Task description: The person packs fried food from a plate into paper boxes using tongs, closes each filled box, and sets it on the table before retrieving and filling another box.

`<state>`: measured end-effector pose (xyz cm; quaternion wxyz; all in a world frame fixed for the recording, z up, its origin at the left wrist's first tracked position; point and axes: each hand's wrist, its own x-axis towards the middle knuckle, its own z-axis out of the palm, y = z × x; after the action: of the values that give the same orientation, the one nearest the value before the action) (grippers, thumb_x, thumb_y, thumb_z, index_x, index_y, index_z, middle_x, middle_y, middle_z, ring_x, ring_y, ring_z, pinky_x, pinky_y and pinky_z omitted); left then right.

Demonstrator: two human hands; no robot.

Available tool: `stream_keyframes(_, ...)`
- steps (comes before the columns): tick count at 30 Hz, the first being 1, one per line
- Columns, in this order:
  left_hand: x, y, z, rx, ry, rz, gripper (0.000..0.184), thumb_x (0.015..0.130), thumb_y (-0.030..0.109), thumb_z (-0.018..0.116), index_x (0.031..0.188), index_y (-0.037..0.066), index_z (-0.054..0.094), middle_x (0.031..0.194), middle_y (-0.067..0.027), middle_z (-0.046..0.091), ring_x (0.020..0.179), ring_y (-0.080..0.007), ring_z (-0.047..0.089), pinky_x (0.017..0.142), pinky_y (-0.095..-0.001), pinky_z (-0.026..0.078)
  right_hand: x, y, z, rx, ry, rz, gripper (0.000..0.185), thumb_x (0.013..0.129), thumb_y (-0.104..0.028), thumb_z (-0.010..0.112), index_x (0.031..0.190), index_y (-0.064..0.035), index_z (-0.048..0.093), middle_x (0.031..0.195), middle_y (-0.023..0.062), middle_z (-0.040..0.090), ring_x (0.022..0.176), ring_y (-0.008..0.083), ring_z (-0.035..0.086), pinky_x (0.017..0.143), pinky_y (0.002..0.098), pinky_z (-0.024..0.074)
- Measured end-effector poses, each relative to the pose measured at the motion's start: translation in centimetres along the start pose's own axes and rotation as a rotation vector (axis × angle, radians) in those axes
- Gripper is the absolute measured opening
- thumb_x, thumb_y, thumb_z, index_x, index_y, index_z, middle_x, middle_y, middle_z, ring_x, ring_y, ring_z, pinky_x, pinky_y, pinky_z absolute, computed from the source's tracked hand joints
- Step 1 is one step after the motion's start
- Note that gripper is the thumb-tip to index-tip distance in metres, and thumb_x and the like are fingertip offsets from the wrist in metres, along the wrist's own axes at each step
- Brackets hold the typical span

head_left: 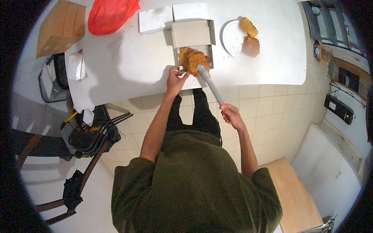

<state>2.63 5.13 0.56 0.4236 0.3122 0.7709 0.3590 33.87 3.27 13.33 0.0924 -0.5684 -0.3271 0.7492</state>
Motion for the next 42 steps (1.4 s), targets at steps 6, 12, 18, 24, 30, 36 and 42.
stream_keyframes(6,-0.2,0.3,-0.1,-0.006,-0.005,-0.008,0.067,0.079,0.039,0.083,0.122,0.003,0.048,0.093,-0.0106,0.065,0.077,-0.0205,0.063,0.073,-0.0358,0.052,1.6,0.1,0.7,0.018,0.048,-0.028,0.027,0.099,-0.033,0.062,0.086,-0.0091,0.060,0.060,-0.0051,0.048,0.043,0.0026,0.039,0.037,0.0210,0.0305)
stream_keyframes(12,-0.4,0.9,-0.2,0.023,-0.010,-0.028,0.068,0.078,0.039,0.083,0.122,0.003,0.047,0.091,-0.0100,0.064,0.077,-0.0208,0.062,0.073,-0.0357,0.052,2.9,0.5,0.6,0.006,0.061,-0.059,0.028,0.098,-0.035,0.063,0.091,-0.0083,0.062,0.060,-0.0049,0.048,0.043,0.0030,0.040,0.037,0.0205,0.0305)
stream_keyframes(18,-0.4,0.4,0.1,0.011,0.007,-0.016,0.067,0.078,0.042,0.082,0.121,0.005,0.048,0.091,-0.0102,0.064,0.076,-0.0216,0.062,0.072,-0.0371,0.052,1.2,-2.4,2.3,0.098,0.111,0.010,0.038,0.097,-0.044,0.061,0.101,-0.0063,0.064,0.064,-0.0029,0.052,0.045,0.0040,0.043,0.039,0.0201,0.0322)
stream_keyframes(24,-0.1,-0.1,0.7,0.052,0.060,0.005,0.065,0.076,0.044,0.083,0.118,0.007,0.049,0.087,-0.0084,0.064,0.076,-0.0233,0.064,0.072,-0.0386,0.052,-2.4,-7.5,4.9,0.130,0.108,0.107,0.047,0.097,-0.050,0.058,0.104,-0.0039,0.062,0.068,-0.0010,0.055,0.046,0.0045,0.046,0.039,0.0201,0.0336)
stream_keyframes(30,0.1,-0.5,0.6,-0.003,0.068,0.027,0.065,0.075,0.043,0.083,0.117,0.007,0.049,0.088,-0.0084,0.064,0.076,-0.0231,0.064,0.072,-0.0387,0.052,-1.0,-7.4,6.9,0.139,0.040,0.142,0.048,0.097,-0.050,0.057,0.106,-0.0034,0.061,0.070,-0.0001,0.055,0.047,0.0056,0.046,0.039,0.0207,0.0342)
stream_keyframes(36,-0.3,0.6,0.4,-0.002,0.034,-0.032,0.067,0.076,0.042,0.085,0.118,0.004,0.049,0.090,-0.0093,0.064,0.077,-0.0204,0.063,0.071,-0.0352,0.052,-1.8,-7.4,8.0,0.225,0.006,0.171,0.049,0.099,-0.051,0.052,0.109,-0.0035,0.059,0.070,0.0001,0.055,0.048,0.0070,0.048,0.041,0.0212,0.0365)
stream_keyframes(42,-0.2,0.3,0.4,0.025,0.056,0.003,0.071,0.075,0.043,0.085,0.120,0.002,0.049,0.090,-0.0100,0.064,0.076,-0.0201,0.062,0.071,-0.0345,0.052,-1.7,-5.9,7.8,0.381,0.052,0.167,0.047,0.101,-0.050,0.049,0.109,-0.0041,0.058,0.072,0.0008,0.056,0.050,0.0086,0.049,0.042,0.0224,0.0382)
